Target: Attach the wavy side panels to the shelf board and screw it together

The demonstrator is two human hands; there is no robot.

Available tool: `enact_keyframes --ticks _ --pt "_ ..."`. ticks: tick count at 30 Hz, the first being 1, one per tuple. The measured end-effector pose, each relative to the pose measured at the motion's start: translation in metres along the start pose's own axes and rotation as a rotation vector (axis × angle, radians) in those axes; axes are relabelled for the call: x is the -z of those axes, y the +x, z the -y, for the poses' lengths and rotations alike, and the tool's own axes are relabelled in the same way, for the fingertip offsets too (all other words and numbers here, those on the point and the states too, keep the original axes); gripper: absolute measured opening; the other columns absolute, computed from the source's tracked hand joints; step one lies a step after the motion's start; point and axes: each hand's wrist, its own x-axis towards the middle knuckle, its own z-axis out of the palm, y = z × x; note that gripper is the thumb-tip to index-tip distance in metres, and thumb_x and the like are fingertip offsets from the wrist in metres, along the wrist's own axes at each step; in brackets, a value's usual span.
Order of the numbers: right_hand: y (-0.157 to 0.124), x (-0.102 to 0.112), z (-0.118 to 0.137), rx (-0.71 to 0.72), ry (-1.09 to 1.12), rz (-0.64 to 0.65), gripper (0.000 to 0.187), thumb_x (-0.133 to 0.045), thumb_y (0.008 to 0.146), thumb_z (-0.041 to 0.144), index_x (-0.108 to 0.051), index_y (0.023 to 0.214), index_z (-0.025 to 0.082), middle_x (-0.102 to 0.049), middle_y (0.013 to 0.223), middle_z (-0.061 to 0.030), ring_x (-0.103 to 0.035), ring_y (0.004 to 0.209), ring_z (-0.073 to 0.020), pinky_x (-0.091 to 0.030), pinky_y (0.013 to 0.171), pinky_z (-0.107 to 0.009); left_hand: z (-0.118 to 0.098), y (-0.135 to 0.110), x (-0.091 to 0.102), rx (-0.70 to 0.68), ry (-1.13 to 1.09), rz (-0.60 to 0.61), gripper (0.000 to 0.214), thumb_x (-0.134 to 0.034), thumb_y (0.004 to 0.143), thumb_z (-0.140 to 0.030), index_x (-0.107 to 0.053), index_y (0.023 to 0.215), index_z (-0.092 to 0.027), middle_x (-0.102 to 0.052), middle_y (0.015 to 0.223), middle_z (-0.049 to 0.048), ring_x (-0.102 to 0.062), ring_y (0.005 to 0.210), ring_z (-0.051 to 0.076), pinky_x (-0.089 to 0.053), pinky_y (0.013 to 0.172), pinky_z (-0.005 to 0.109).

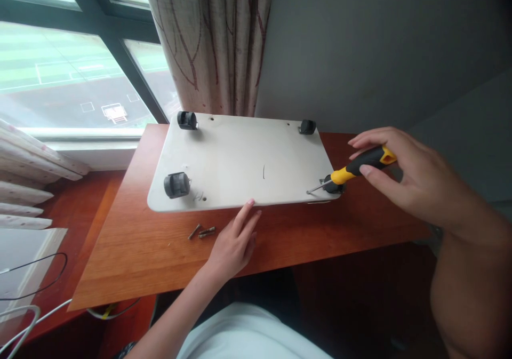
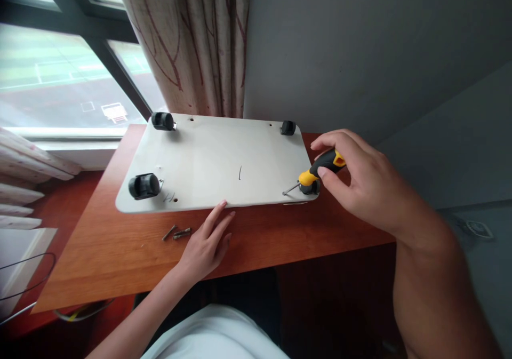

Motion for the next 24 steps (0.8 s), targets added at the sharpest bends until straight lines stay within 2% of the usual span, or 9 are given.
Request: enact_keyframes --ticks 3,12,14,16,19,21,24 --pt "-0.002 -0.002 0.001 -0.011 0.006 -0.043 0.028 -0.056 0.091 0.03 -0.061 0.118 0.028 -0.069 0.116 -0.0051 -0.067 0.101 -0.026 -0.055 0.076 -0.037 0.0 0.0 0.001 -0.001 -0.004 0.007 0.053 -0.047 0.095 -0.011 -0.044 0.147 -0.016 -0.027 0.164 0.0172 -0.05 0.137 0.033 -0.054 0.103 0.042" --pt "-0.009 -0.013 0.011 -0.094 -0.26 -0.165 0.036 -0.061 0.092 0.04 -0.061 0.126 0.028 -0.069 0.108 -0.0081 -0.067 0.091 -0.0275 -0.052 0.074 -0.037 0.0 -0.002 0.0 -0.002 0.005 0.018 0.046 -0.048 0.094 -0.01 -0.05 0.14 -0.013 -0.025 0.164 0.0196 -0.051 0.136 0.035 -0.056 0.1 0.043" --pt "-0.009 -0.01 0.011 -0.073 -0.199 -0.137 0.035 -0.058 0.093 0.038 -0.059 0.127 0.029 -0.068 0.115 -0.008 -0.067 0.098 -0.0275 -0.053 0.079 -0.039 0.0 -0.001 0.001 -0.003 -0.004 0.022 0.046 -0.048 0.094 -0.01 -0.051 0.139 -0.014 -0.025 0.164 0.0196 -0.053 0.134 0.035 -0.056 0.099 0.044" --pt "-0.01 -0.006 0.011 -0.009 -0.081 -0.054 0.035 -0.054 0.094 0.034 -0.057 0.128 0.03 -0.061 0.131 -0.0071 -0.063 0.114 -0.0278 -0.053 0.089 -0.04 -0.002 -0.001 0.003 0.002 -0.023 0.032 0.046 -0.047 0.094 -0.01 -0.051 0.139 -0.014 -0.025 0.164 0.0199 -0.056 0.13 0.034 -0.057 0.097 0.043" --pt "-0.01 -0.003 0.007 0.07 0.081 0.044 0.032 -0.052 0.093 0.029 -0.058 0.124 0.032 -0.053 0.145 -0.0032 -0.055 0.13 -0.0265 -0.053 0.095 -0.04 -0.004 -0.002 0.007 0.0 -0.102 -0.002 0.044 -0.048 0.093 -0.007 -0.052 0.136 -0.015 -0.028 0.162 0.0218 -0.065 0.113 0.027 -0.06 0.087 0.037" --pt "-0.011 -0.003 0.002 0.044 0.121 0.025 0.027 -0.054 0.093 0.028 -0.06 0.119 0.033 -0.059 0.136 -0.0021 -0.06 0.123 -0.0238 -0.054 0.092 -0.037 -0.005 -0.006 0.011 -0.019 -0.172 -0.056 0.043 -0.048 0.092 -0.005 -0.053 0.134 -0.016 -0.036 0.158 0.022 -0.067 0.104 0.022 -0.06 0.081 0.032" --pt "-0.011 -0.007 -0.003 -0.013 0.089 -0.03 0.022 -0.056 0.094 0.028 -0.062 0.115 0.03 -0.067 0.118 -0.0008 -0.065 0.108 -0.0192 -0.052 0.088 -0.032 0.002 -0.018 0.02 -0.04 -0.168 -0.088 0.044 -0.048 0.092 -0.003 -0.054 0.133 -0.017 -0.052 0.146 0.0185 -0.065 0.114 0.023 -0.058 0.09 0.033"
